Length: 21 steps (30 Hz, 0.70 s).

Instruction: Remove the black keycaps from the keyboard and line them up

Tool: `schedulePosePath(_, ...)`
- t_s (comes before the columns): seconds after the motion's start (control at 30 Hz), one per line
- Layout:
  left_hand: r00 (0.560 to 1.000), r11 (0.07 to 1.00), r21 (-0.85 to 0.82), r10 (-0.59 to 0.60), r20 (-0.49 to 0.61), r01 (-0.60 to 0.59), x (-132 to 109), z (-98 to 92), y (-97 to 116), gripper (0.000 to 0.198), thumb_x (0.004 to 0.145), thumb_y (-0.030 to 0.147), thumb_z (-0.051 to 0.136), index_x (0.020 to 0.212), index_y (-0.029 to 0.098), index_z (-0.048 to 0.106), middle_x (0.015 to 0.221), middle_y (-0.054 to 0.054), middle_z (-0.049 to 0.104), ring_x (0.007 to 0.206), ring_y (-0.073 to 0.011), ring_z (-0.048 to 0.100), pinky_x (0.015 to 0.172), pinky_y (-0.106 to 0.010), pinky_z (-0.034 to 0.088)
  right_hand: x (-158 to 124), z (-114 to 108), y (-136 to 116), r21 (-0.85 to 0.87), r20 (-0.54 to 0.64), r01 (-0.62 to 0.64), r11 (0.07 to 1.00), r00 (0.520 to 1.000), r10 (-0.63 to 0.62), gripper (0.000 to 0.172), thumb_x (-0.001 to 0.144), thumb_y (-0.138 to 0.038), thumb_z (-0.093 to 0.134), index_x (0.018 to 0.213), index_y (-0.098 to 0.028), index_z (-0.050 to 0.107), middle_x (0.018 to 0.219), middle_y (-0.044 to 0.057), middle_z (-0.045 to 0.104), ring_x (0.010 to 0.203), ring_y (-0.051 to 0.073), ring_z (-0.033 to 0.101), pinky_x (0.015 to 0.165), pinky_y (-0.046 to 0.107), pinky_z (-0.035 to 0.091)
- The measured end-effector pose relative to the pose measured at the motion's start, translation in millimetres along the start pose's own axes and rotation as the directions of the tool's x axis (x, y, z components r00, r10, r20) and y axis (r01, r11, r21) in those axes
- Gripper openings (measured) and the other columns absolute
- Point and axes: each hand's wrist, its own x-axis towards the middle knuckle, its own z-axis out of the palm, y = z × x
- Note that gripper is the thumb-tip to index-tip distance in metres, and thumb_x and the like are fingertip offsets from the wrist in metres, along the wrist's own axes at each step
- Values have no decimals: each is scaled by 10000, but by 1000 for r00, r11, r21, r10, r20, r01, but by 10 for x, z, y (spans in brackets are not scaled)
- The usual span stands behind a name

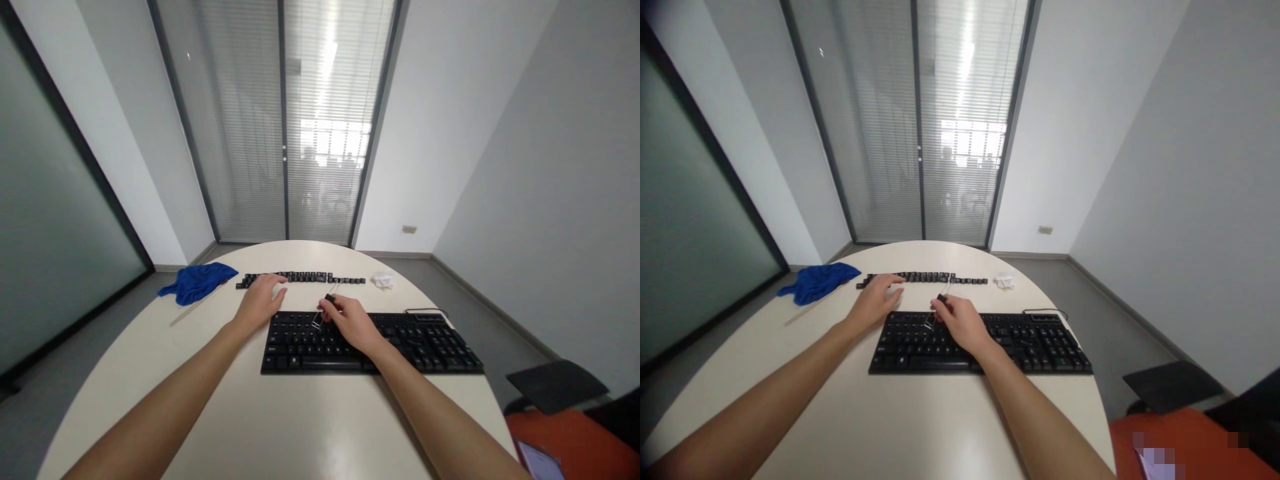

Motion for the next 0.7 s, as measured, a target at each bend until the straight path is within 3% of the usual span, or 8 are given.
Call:
schedulePosePath(0.13,988,973,-227,-9,152,44,-125,53,371,256,873,179,474,1107,203,573,1093,-65,643,1013,-212,589,928,-380,472,-33,-90,-91,-144,51,76,987,996,-70,415,976,-459,425,709,-187,590,685,24,650,664,170,594,641,262,395)
schedulePosePath(0.23,971,955,-292,25,237,47,-237,92,520,267,862,145,459,1099,206,565,1063,-64,641,1002,-208,592,916,-370,477,-55,-119,-123,-248,89,123,961,991,-104,389,972,-463,437,726,-191,566,694,27,629,664,173,573,622,263,371)
schedulePosePath(0.43,962,953,-302,67,264,16,-297,85,551,244,849,139,470,1056,206,580,1048,-62,636,1010,-219,575,941,-389,460,-69,-127,-94,-307,152,218,926,972,-178,367,971,-471,445,748,-195,536,721,19,604,679,164,555,623,253,357)
schedulePosePath(0.7,963,953,-302,91,253,-11,-285,82,560,212,855,169,494,1038,208,594,1030,-59,645,1001,-223,577,923,-394,463,-66,-102,-49,-316,194,251,915,961,-196,376,967,-478,452,744,-192,548,711,15,605,660,154,548,615,248,352)
